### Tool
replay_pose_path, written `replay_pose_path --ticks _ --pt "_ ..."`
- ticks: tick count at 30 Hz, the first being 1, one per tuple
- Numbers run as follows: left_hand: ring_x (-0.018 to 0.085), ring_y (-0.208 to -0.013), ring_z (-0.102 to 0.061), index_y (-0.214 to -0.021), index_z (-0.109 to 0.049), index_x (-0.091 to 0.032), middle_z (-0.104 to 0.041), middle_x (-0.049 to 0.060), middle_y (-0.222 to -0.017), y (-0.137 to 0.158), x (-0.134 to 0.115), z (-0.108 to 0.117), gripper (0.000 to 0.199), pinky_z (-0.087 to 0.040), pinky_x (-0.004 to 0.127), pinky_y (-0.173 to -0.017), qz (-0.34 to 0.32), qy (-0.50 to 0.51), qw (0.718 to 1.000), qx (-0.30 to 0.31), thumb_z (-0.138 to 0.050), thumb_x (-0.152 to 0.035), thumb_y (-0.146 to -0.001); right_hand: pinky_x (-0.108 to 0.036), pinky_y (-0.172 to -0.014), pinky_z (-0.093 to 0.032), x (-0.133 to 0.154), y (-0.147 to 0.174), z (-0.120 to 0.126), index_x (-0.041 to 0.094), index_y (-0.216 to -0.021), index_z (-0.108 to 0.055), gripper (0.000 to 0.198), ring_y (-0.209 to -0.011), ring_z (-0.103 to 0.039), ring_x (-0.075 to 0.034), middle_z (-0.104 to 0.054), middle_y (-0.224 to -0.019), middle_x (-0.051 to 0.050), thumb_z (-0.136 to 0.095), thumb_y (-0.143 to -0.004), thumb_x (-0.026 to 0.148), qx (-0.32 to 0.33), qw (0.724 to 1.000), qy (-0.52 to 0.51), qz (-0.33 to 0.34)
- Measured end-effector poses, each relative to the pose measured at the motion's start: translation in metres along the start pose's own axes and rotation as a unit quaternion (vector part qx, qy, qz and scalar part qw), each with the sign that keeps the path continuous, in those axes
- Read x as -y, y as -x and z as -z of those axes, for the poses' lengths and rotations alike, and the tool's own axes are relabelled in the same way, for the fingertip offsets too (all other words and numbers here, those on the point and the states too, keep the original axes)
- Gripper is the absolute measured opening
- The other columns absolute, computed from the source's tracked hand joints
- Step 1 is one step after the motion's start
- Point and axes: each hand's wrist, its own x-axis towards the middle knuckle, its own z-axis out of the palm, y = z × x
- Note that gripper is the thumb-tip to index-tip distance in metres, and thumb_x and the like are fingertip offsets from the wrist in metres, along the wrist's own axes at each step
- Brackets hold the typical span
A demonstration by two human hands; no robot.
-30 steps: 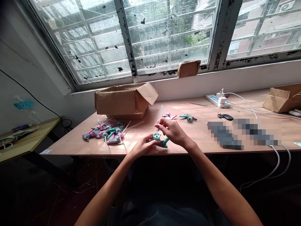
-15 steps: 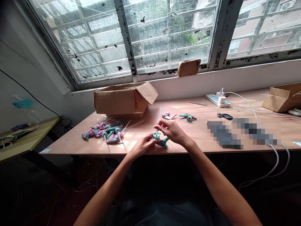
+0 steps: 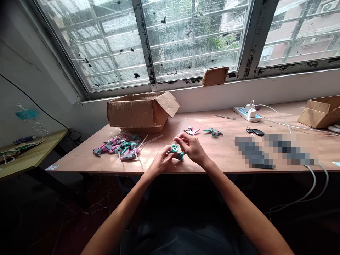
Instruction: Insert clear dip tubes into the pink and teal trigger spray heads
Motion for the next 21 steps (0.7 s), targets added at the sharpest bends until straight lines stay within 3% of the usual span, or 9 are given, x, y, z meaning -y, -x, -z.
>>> replay_pose_path --ticks 9,14,19,21 --pt "0.023 -0.108 -0.064 -0.126 -0.067 -0.021 -0.067 0.010 -0.116 0.001 0.002 0.003 0.036 -0.050 0.036 -0.099 -0.015 -0.024 1.000 0.009 -0.059 -0.040 -0.097 -0.029 -0.049 -0.043 -0.003 0.005 -0.014 0.023 -0.080 -0.056 0.042 -0.047 -0.051 -0.014 -0.054 -0.057 0.003 -0.056 -0.095 0.062 -0.058 0.998 0.028 0.019" --pt "0.023 -0.108 -0.063 -0.127 -0.068 -0.021 -0.066 0.009 -0.113 0.001 0.005 0.007 0.037 -0.050 0.036 -0.101 -0.032 0.000 0.999 0.029 -0.057 -0.042 -0.098 -0.030 -0.052 -0.043 -0.002 0.006 -0.014 0.024 -0.080 -0.057 0.040 -0.048 -0.051 -0.015 -0.054 -0.059 0.002 -0.054 -0.097 0.060 -0.048 0.997 0.052 0.027" --pt "0.019 -0.088 -0.062 -0.134 -0.066 -0.024 -0.066 0.006 -0.104 0.001 0.007 0.008 0.044 -0.052 0.032 -0.087 0.002 -0.028 1.000 0.013 -0.059 -0.045 -0.096 -0.030 -0.059 -0.045 -0.002 0.004 -0.011 0.023 -0.078 -0.057 0.045 -0.057 -0.054 -0.017 -0.056 -0.062 0.000 -0.050 -0.098 0.062 -0.035 0.993 0.103 0.043" --pt "0.021 -0.093 -0.062 -0.134 -0.066 -0.024 -0.066 0.006 -0.105 0.001 0.007 0.007 0.043 -0.050 0.033 -0.091 -0.009 -0.027 1.000 0.007 -0.059 -0.044 -0.096 -0.030 -0.058 -0.043 -0.002 0.004 -0.010 0.023 -0.077 -0.057 0.045 -0.058 -0.051 -0.016 -0.055 -0.064 0.000 -0.050 -0.098 0.063 -0.031 0.992 0.111 0.050"
